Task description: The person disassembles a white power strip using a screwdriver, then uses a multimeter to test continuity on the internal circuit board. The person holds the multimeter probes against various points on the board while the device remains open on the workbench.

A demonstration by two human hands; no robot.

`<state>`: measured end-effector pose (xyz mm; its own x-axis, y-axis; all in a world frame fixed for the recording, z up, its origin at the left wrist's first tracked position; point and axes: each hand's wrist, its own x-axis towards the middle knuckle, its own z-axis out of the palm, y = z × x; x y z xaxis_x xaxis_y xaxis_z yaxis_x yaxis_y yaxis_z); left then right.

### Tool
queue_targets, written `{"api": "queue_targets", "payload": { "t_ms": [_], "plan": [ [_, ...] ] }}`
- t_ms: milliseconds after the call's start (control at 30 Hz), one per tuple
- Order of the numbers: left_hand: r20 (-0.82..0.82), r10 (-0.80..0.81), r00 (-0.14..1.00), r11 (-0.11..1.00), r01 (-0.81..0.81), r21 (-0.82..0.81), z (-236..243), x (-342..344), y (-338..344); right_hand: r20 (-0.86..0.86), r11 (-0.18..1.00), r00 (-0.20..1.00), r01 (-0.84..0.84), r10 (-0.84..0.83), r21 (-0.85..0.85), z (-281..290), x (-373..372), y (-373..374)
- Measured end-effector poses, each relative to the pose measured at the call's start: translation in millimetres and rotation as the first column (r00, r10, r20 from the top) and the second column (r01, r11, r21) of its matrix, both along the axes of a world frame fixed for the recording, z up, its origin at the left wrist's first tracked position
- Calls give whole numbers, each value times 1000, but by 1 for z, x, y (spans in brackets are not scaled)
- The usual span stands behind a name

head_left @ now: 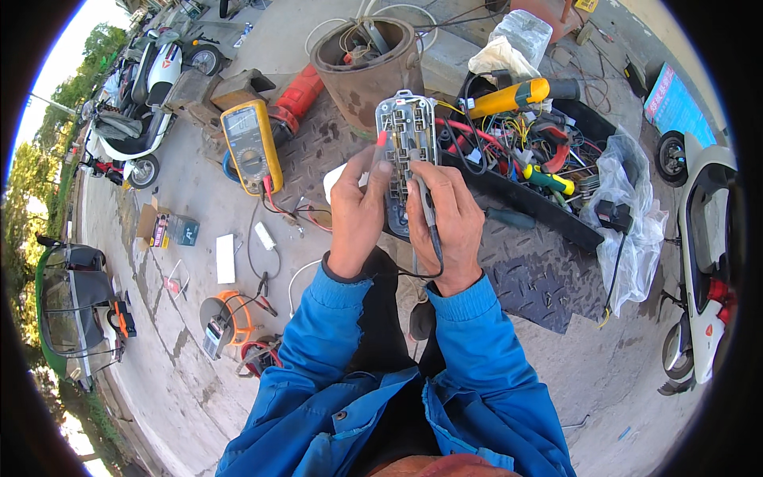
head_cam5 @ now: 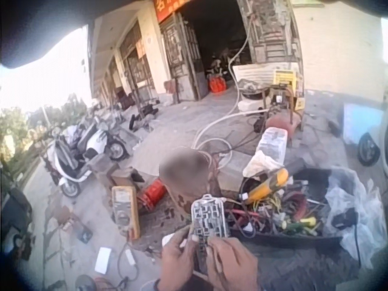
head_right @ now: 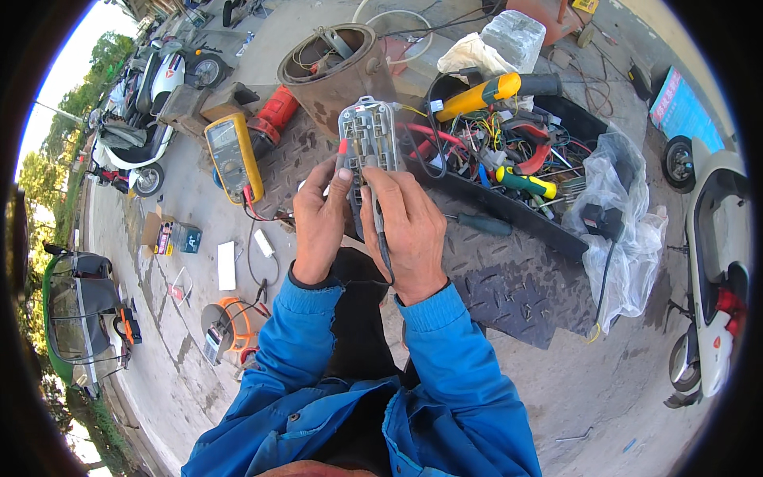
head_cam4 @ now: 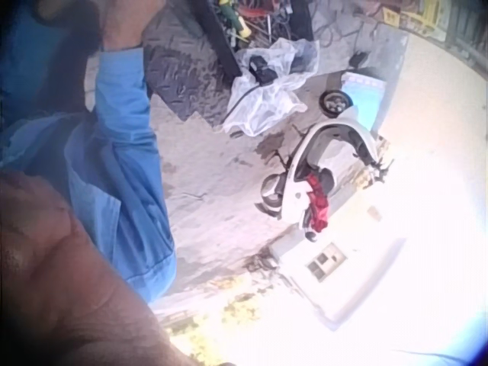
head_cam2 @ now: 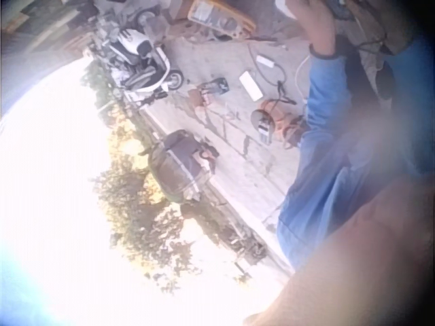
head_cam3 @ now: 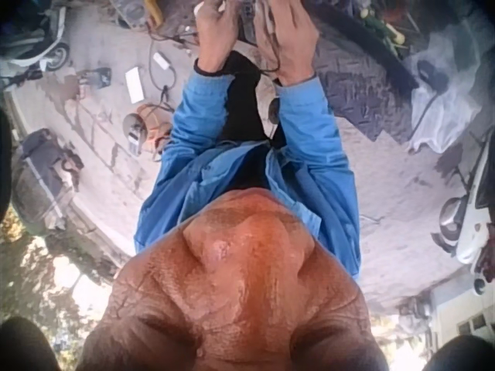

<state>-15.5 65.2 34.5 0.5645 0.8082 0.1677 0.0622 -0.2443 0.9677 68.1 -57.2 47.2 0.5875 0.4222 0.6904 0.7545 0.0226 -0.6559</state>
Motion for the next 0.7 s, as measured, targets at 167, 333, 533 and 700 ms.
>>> {"api": "queue_targets", "payload": {
  "t_ms": [167,333,533,700],
  "plan": [
    [17,-35,999,976,38,-212,11,11,17,-15,1000,1000,22,-21,18,1,1,8],
    [191,-57,980,923,125,-365,15,9,21,-65,1000,998,-16,16,-1,1,-2,7],
    [366,-45,930,910,190,-369,1,4,25,15,999,999,-36,36,-6,1,-3,7],
    [468,-81,880,906,261,-334,-6,-1,28,12,997,998,-58,58,41,0,-5,5]
  ]
}}
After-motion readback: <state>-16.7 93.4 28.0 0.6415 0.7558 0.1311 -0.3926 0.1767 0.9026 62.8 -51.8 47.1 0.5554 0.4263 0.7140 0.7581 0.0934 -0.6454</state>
